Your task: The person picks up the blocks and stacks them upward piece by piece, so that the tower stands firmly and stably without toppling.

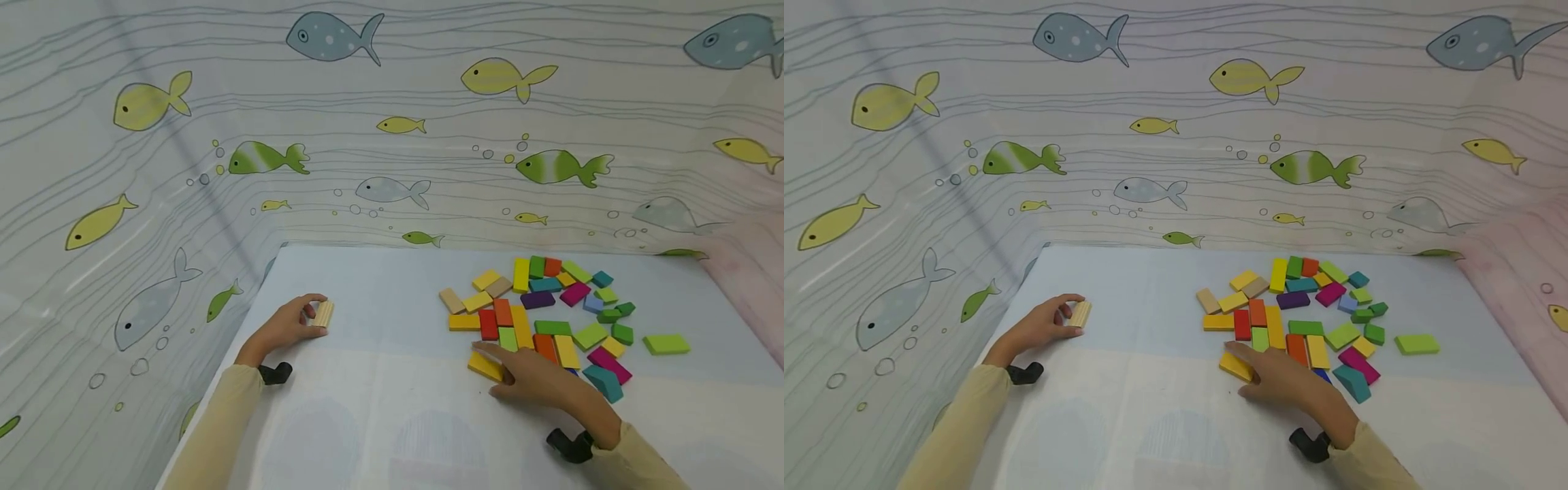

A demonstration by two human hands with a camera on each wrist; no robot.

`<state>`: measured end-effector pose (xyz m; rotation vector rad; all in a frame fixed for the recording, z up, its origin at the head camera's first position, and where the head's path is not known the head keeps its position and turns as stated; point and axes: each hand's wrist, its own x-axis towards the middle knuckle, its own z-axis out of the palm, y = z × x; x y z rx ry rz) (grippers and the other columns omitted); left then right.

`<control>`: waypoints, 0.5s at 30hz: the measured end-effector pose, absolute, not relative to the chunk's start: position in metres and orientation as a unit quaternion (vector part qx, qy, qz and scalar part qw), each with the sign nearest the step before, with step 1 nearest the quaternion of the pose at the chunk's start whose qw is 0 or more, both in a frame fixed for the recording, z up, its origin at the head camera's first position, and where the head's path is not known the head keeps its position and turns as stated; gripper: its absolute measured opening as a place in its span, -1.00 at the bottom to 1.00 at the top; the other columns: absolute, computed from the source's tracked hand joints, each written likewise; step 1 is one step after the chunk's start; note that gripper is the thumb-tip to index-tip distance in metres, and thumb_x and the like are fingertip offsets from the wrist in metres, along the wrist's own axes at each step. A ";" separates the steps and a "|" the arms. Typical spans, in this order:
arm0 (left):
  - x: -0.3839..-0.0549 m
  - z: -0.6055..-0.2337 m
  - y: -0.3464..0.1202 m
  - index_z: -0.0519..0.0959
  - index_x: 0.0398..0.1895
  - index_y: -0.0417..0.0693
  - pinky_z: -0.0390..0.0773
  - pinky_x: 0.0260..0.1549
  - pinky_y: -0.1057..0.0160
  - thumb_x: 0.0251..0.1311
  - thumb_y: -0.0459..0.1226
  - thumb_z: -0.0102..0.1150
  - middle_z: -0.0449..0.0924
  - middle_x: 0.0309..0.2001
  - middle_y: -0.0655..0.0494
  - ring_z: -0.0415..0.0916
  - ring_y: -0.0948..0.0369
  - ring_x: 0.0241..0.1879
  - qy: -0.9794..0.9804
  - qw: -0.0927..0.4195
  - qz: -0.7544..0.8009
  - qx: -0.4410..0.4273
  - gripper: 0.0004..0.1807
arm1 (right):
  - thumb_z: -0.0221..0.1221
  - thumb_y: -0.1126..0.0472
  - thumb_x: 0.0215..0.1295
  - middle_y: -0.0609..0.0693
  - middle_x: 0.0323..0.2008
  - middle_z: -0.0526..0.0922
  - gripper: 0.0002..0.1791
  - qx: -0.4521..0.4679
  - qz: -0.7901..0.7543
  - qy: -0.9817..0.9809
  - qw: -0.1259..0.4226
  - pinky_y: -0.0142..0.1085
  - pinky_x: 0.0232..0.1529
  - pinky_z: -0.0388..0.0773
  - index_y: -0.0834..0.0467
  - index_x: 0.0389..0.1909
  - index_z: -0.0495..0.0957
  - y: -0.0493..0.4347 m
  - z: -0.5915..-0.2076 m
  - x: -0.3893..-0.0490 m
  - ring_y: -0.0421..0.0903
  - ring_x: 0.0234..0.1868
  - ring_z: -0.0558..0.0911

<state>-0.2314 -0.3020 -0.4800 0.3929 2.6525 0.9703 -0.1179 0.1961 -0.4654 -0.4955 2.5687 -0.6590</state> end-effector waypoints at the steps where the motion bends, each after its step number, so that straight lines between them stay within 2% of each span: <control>1: -0.231 -0.479 -0.302 0.37 0.46 -0.02 0.45 -0.19 0.09 0.16 -0.12 0.53 0.45 -0.03 -0.05 0.41 0.08 -0.21 0.920 0.144 0.338 0.136 -0.19 | 0.44 0.08 0.26 -0.14 -0.55 0.46 -0.18 -0.184 -0.238 0.926 0.230 -0.34 -0.45 0.37 -0.22 0.51 0.34 0.196 -0.464 -0.118 -0.16 -0.50 0.45; 3: -0.230 -0.478 -0.301 0.37 0.46 -0.02 0.44 -0.20 0.09 0.17 -0.12 0.53 0.46 -0.04 -0.05 0.41 0.07 -0.21 0.921 0.142 0.337 0.136 -0.19 | 0.38 0.19 0.31 -0.14 -0.56 0.42 -0.19 -0.196 -0.227 0.923 0.241 -0.33 -0.46 0.33 -0.28 0.53 0.31 0.196 -0.461 -0.119 -0.15 -0.51 0.44; 5: -0.228 -0.476 -0.301 0.38 0.45 -0.03 0.44 -0.20 0.08 0.17 -0.12 0.53 0.46 -0.04 -0.05 0.40 0.07 -0.21 0.920 0.140 0.339 0.135 -0.20 | 0.33 0.26 0.32 -0.14 -0.57 0.38 -0.22 -0.202 -0.207 0.926 0.242 -0.32 -0.46 0.31 -0.32 0.48 0.36 0.195 -0.456 -0.121 -0.15 -0.52 0.43; 8: -0.228 -0.475 -0.301 0.39 0.45 -0.02 0.43 -0.20 0.08 0.16 -0.13 0.53 0.47 -0.05 -0.04 0.40 0.06 -0.20 0.920 0.139 0.342 0.132 -0.20 | 0.35 0.32 0.28 -0.14 -0.51 0.45 -0.29 -0.202 -0.181 0.936 0.226 -0.28 -0.39 0.46 -0.25 0.40 0.47 0.192 -0.451 -0.124 -0.14 -0.46 0.48; 11: -0.228 -0.477 -0.300 0.40 0.43 -0.05 0.44 -0.19 0.09 0.14 -0.13 0.54 0.46 -0.03 -0.05 0.40 0.07 -0.20 0.921 0.134 0.342 0.132 -0.20 | 0.51 0.24 0.13 -0.11 -0.26 0.57 -0.34 -0.210 -0.161 0.945 0.190 -0.20 -0.23 0.62 -0.08 0.28 0.56 0.193 -0.450 -0.127 -0.13 -0.32 0.52; 14: -0.227 -0.480 -0.299 0.43 0.38 -0.10 0.46 -0.23 0.13 0.09 -0.12 0.58 0.45 0.01 -0.06 0.40 0.09 -0.23 0.923 0.121 0.340 0.130 -0.20 | 0.59 0.06 0.01 -0.08 0.01 0.57 -0.32 -0.230 -0.154 0.950 0.144 -0.15 -0.08 0.66 0.04 0.20 0.59 0.197 -0.451 -0.129 -0.16 -0.18 0.54; 15: -0.225 -0.480 -0.299 0.44 0.36 -0.10 0.46 -0.26 0.15 0.07 -0.11 0.60 0.45 0.01 -0.05 0.41 0.09 -0.25 0.925 0.116 0.340 0.128 -0.20 | 0.60 0.01 -0.01 -0.07 0.03 0.56 -0.30 -0.233 -0.160 0.950 0.133 -0.15 -0.06 0.66 0.05 0.18 0.59 0.198 -0.451 -0.129 -0.15 -0.16 0.55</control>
